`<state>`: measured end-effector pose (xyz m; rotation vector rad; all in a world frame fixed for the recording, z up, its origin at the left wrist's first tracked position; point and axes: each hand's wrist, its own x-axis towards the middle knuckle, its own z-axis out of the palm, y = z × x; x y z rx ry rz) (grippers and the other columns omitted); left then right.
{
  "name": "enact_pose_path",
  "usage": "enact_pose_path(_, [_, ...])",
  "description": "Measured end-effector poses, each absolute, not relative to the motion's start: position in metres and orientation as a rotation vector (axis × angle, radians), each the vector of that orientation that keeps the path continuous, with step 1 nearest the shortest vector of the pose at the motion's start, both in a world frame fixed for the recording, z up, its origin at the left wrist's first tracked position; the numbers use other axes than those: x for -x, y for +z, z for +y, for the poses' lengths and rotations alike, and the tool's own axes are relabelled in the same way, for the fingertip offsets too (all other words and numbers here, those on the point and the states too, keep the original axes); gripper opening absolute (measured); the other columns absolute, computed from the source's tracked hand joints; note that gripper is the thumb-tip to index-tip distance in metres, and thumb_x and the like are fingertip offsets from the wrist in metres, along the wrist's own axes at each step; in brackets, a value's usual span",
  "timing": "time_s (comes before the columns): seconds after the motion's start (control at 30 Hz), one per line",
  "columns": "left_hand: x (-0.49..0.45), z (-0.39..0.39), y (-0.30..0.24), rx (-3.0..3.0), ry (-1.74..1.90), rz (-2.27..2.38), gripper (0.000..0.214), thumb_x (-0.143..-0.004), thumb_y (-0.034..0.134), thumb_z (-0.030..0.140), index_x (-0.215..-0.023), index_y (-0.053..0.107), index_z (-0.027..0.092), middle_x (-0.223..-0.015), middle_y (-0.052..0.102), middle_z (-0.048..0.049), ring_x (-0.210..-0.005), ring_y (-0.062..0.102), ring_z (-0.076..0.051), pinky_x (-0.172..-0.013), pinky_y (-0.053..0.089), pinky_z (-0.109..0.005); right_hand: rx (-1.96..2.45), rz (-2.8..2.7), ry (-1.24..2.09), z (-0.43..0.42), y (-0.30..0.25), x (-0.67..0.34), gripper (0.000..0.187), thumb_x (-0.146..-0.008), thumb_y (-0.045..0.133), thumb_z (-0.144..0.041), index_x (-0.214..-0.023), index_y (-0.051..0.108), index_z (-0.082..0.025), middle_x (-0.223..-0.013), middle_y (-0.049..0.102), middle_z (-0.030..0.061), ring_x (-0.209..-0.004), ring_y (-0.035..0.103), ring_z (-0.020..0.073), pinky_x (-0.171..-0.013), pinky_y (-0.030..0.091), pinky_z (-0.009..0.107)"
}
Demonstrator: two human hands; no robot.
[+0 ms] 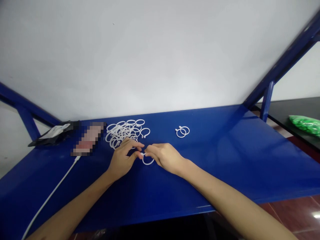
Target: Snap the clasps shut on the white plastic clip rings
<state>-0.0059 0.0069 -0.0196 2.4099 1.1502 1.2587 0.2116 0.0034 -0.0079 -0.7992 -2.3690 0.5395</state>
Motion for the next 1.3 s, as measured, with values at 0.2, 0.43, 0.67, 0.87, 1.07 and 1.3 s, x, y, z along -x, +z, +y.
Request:
enact_pose_path(0.2, [0.008, 0.023, -0.024, -2.661, 1.054, 1.540, 0.043, -0.089, 0.070, 0.041, -0.126, 0.062, 0.020, -0.114, 0.068, -0.0099, -0.109, 0.056, -0.030, -0.099, 0.046, -0.047, 1.179, -2.491, 0.240, 0.016, 0.004, -0.217, 0.021, -0.102, 0.047, -0.013, -0.111, 0.066, -0.016, -0.104, 0.068, 0.0094, -0.085, 0.067, 0.0178, -0.071, 0.050, 0.027])
enact_pose_path(0.43, [0.004, 0.031, -0.030, -2.904, 0.715, 1.711, 0.033, -0.096, 0.060, 0.033, -0.125, 0.068, 0.021, -0.127, 0.062, -0.0122, -0.119, 0.048, -0.035, -0.103, 0.041, -0.051, 1.871, -2.268, -0.227, 0.039, 0.020, -0.262, 0.037, -0.095, 0.046, -0.003, -0.121, 0.068, -0.016, -0.115, 0.066, 0.0138, -0.101, 0.061, 0.0278, -0.079, 0.050, 0.036])
enact_pose_path(0.67, [0.000, 0.022, -0.026, -2.935, 0.713, 1.537, 0.021, -0.095, 0.062, 0.039, -0.101, 0.073, 0.022, -0.097, 0.071, -0.0062, -0.102, 0.055, -0.030, -0.095, 0.040, -0.047, 2.065, -2.150, -0.344, 0.047, 0.013, -0.274, 0.030, -0.100, 0.048, -0.017, -0.123, 0.067, -0.011, -0.114, 0.068, 0.0187, -0.107, 0.057, 0.0339, -0.084, 0.049, 0.042])
enact_pose_path(0.87, [-0.004, 0.013, -0.021, -2.874, 0.836, 1.318, 0.007, -0.095, 0.063, 0.021, -0.090, 0.068, 0.022, -0.088, 0.074, 0.0001, -0.096, 0.059, -0.023, -0.097, 0.035, -0.044, 1.515, -2.246, -0.131, 0.036, 0.004, -0.245, 0.033, -0.104, 0.042, -0.021, -0.124, 0.067, -0.015, -0.114, 0.069, 0.0142, -0.106, 0.057, 0.0291, -0.093, 0.050, 0.043])
enact_pose_path(1.07, [-0.002, 0.008, -0.012, -2.780, 1.054, 1.169, 0.011, -0.098, 0.055, 0.019, -0.103, 0.065, 0.022, -0.097, 0.073, -0.0021, -0.095, 0.062, -0.021, -0.091, 0.044, -0.038, 1.058, -2.235, 0.424, 0.018, -0.009, -0.213, 0.028, -0.104, 0.049, -0.031, -0.125, 0.064, -0.020, -0.117, 0.071, 0.0095, -0.108, 0.065, 0.0227, -0.095, 0.053, 0.042])
enact_pose_path(1.3, [-0.002, 0.006, -0.013, -2.632, 1.305, 1.173, 0.014, -0.100, 0.054, 0.019, -0.112, 0.060, 0.022, -0.102, 0.070, -0.0034, -0.098, 0.062, -0.020, -0.093, 0.049, -0.037, 0.967, -2.093, 0.571, 0.013, -0.008, -0.210, 0.015, -0.102, 0.052, -0.027, -0.102, 0.065, -0.019, -0.098, 0.072, 0.0057, -0.088, 0.068, 0.0174, -0.080, 0.054, 0.032])
